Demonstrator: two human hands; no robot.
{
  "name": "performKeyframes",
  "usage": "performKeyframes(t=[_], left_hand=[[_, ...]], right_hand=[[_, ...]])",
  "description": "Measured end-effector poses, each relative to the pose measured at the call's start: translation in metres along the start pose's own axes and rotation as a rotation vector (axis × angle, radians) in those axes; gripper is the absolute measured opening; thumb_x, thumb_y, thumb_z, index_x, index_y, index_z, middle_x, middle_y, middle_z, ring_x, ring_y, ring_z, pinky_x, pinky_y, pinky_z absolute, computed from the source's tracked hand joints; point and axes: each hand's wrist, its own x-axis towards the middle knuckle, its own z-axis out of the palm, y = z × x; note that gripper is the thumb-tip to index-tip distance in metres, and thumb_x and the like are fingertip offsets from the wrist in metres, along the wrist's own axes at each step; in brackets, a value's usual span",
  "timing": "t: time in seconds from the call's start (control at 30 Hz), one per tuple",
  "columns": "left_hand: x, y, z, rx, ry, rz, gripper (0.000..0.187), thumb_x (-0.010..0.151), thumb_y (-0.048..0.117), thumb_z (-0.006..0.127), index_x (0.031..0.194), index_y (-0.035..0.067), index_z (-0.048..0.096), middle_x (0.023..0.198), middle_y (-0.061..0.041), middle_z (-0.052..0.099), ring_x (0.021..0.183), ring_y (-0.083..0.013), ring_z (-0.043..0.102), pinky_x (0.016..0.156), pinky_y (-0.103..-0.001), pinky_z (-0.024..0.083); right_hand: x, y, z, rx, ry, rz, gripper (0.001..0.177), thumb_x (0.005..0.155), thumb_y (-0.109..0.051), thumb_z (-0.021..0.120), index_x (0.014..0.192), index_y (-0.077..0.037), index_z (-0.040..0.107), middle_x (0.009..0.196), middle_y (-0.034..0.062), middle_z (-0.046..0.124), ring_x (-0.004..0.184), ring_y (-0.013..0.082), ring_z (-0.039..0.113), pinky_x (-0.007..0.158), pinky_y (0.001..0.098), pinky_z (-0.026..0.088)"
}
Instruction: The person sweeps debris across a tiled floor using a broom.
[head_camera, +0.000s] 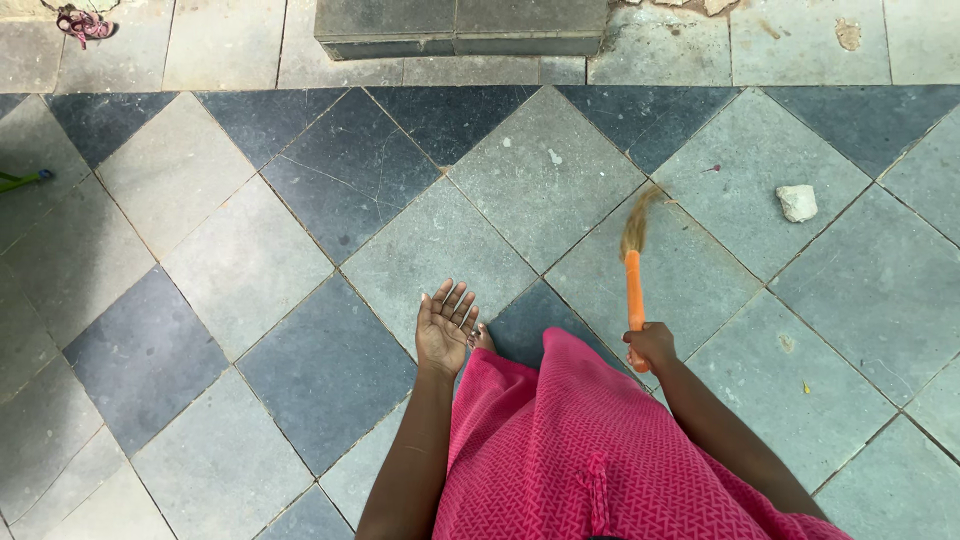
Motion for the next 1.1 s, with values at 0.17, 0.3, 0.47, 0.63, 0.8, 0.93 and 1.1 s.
performKeyframes(t=[0.17, 0.3, 0.47, 0.63, 0.8, 0.93, 1.1], left_hand=[[0.036, 0.023, 0.018, 0.017, -0.038, -0.043, 0.054, 0.106, 0.05, 0.036, 0.135, 0.01, 0.058, 0.131, -0.011, 0.065, 0.123, -0.0253, 0.061, 0.107, -0.044, 0.05], [0.071, 0.041, 0.027, -0.005, -0.09, -0.06, 0.054, 0.106, 0.049, 0.037, 0.135, 0.008, 0.057, 0.132, -0.011, 0.066, 0.123, -0.0256, 0.062, 0.106, -0.044, 0.05], [0.104, 0.064, 0.031, 0.007, -0.146, -0.058, 0.053, 0.107, 0.049, 0.038, 0.135, 0.008, 0.058, 0.13, -0.01, 0.066, 0.121, -0.0252, 0.062, 0.106, -0.043, 0.05], [0.122, 0.094, 0.028, 0.015, -0.114, -0.078, 0.052, 0.106, 0.048, 0.038, 0.134, 0.01, 0.059, 0.131, -0.009, 0.066, 0.122, -0.0236, 0.063, 0.105, -0.042, 0.051], [0.136, 0.122, 0.024, 0.071, -0.073, -0.066, 0.051, 0.107, 0.048, 0.037, 0.133, 0.01, 0.059, 0.129, -0.009, 0.066, 0.121, -0.0238, 0.063, 0.105, -0.042, 0.052], [0.152, 0.138, 0.026, 0.056, -0.078, -0.073, 0.051, 0.107, 0.048, 0.036, 0.133, 0.011, 0.059, 0.129, -0.01, 0.066, 0.121, -0.0242, 0.063, 0.105, -0.043, 0.052], [0.172, 0.154, 0.023, 0.058, -0.072, -0.081, 0.051, 0.107, 0.047, 0.036, 0.133, 0.01, 0.059, 0.13, -0.01, 0.066, 0.121, -0.024, 0.063, 0.105, -0.042, 0.052]], right_hand=[[-0.008, -0.022, 0.037, -0.122, -0.069, -0.099, 0.024, 0.085, -0.006, 0.075, 0.101, 0.009, 0.064, 0.066, 0.0148, 0.063, 0.048, 0.0234, 0.063, 0.043, 0.0385, 0.053], [-0.021, -0.034, 0.1, -0.264, -0.261, -0.126, 0.024, 0.086, -0.01, 0.072, 0.106, 0.001, 0.064, 0.064, 0.0119, 0.063, 0.046, 0.0201, 0.061, 0.042, 0.0367, 0.051], [-0.016, -0.052, 0.145, -0.35, -0.486, -0.03, 0.039, 0.08, -0.003, 0.072, 0.117, -0.016, 0.07, 0.06, 0.0086, 0.061, 0.046, 0.0177, 0.056, 0.041, 0.0339, 0.046], [0.01, -0.068, 0.112, -0.224, -0.227, 0.167, 0.024, 0.085, -0.004, 0.078, 0.104, 0.007, 0.067, 0.065, 0.0141, 0.063, 0.048, 0.0221, 0.061, 0.045, 0.0383, 0.052], [0.034, -0.109, 0.096, 0.104, 0.004, 0.068, 0.019, 0.084, 0.001, 0.074, 0.096, 0.012, 0.066, 0.065, 0.0173, 0.062, 0.048, 0.0253, 0.062, 0.043, 0.04, 0.051], [0.031, -0.132, 0.126, -0.084, 0.033, -0.036, 0.019, 0.085, -0.003, 0.074, 0.095, 0.01, 0.065, 0.066, 0.0156, 0.064, 0.05, 0.0254, 0.065, 0.044, 0.0387, 0.053], [0.009, -0.14, 0.215, -0.19, -0.278, -0.017, 0.025, 0.084, -0.011, 0.071, 0.107, -0.003, 0.063, 0.065, 0.011, 0.064, 0.049, 0.0226, 0.06, 0.043, 0.0397, 0.049]])
